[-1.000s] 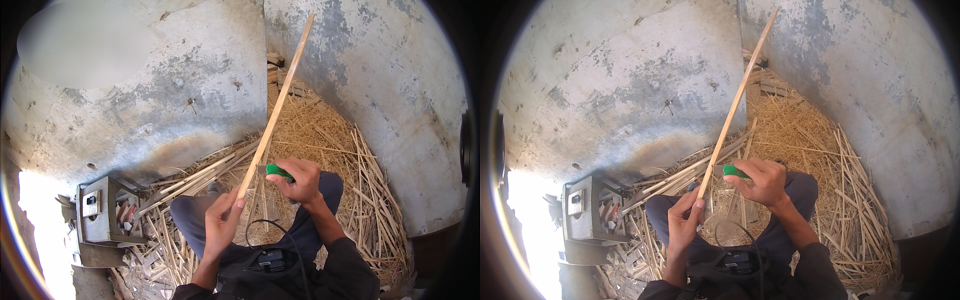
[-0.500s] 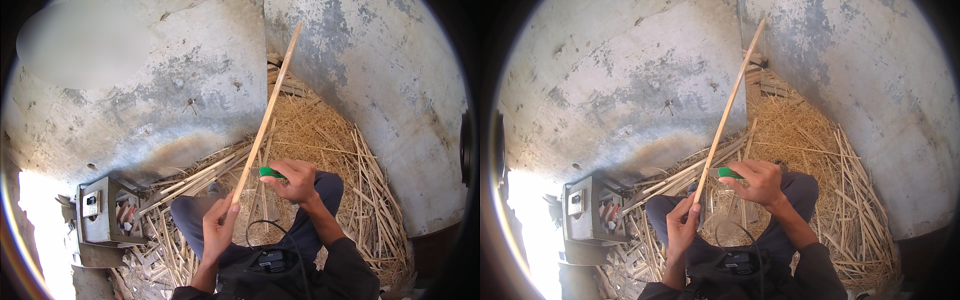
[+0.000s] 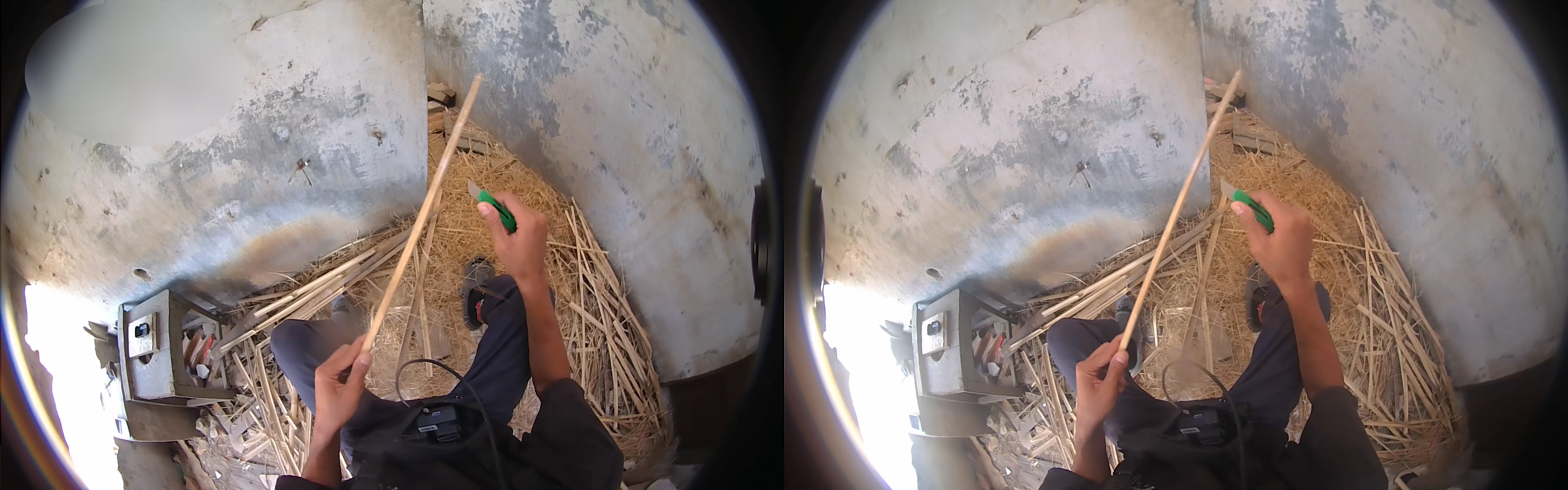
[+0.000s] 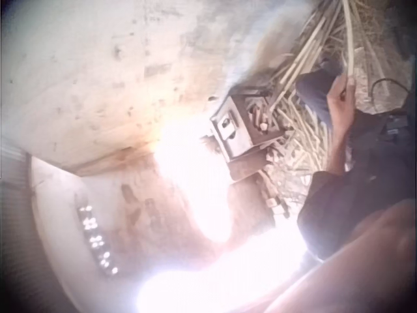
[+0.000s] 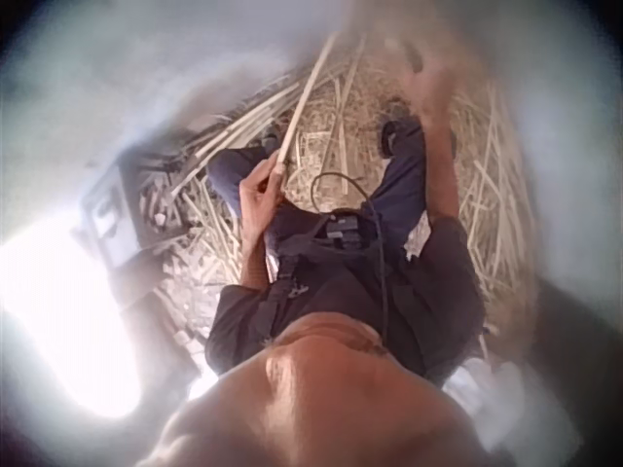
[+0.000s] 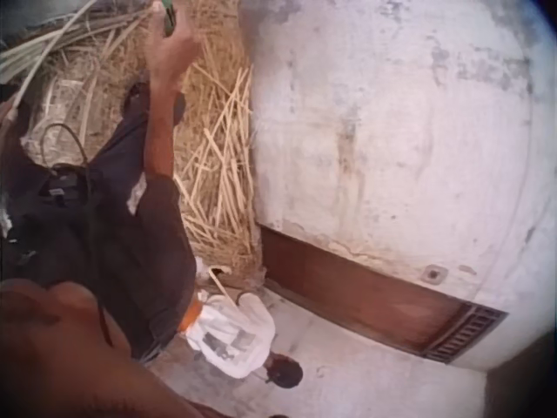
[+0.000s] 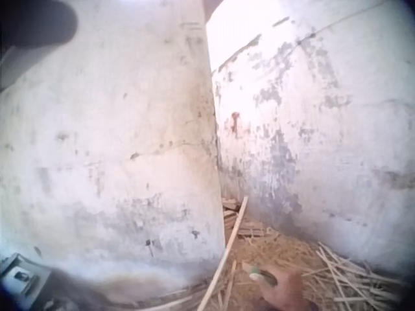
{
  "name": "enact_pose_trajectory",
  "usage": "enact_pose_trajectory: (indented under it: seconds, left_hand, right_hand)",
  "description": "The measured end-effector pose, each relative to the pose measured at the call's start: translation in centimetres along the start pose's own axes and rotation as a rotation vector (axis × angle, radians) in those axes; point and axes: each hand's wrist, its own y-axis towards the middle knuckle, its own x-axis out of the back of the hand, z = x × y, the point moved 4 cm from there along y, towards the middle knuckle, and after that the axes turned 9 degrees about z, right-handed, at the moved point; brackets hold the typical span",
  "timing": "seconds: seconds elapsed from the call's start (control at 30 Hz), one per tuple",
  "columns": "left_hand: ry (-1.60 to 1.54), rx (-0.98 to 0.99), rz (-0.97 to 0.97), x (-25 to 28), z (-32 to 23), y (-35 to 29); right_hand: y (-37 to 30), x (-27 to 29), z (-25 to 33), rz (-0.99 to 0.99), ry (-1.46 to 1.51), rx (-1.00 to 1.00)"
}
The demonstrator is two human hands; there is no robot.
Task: The person uses a small green utility knife to shave thin strips from a length of bamboo, repeatedly running the blade down the side of the material to smooth it.
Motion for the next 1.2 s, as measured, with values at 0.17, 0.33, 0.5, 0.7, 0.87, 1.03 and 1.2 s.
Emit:
enact_pose_trajectory:
  seconds: [0.17, 0.33, 0.5, 0.7, 0.87, 1.03, 1.2]
  left_hand:
    - [-0.028, -0.018, -0.028, -0.1, -0.4, 0.3]
    - [-0.016, -0.029, -0.051, -0.4, -0.3, 0.4]
    - [0.020, -0.052, -0.075, -0.9, -0.4, 0.6]
    - [0.002, -0.026, -0.064, -2.1, -1.8, 1.0]
    - [0.055, -0.099, -0.084, -2.2, -2.1, 0.9]
    - [0.108, -0.147, -0.112, -2.4, -2.2, 1.0]
    - [0.174, -0.147, -0.129, -2.4, -2.8, 0.6]
  right_hand:
    - [-1.3, -1.3, -0.3, 0.033, 0.121, 0.012]
    - [-2.3, -1.4, -0.1, 0.082, 0.272, -0.039]
    - [-4.6, -2.9, 2.5, 0.235, 0.402, 0.083]
    - [-7.6, -4.9, 5.8, 0.299, 0.379, 0.317]
    - [-8.2, -4.7, 6.5, 0.289, 0.330, 0.393]
    - [-8.5, -4.6, 7.4, 0.276, 0.367, 0.484]
    - [-7.7, -4.5, 6.4, 0.208, 0.325, 0.284]
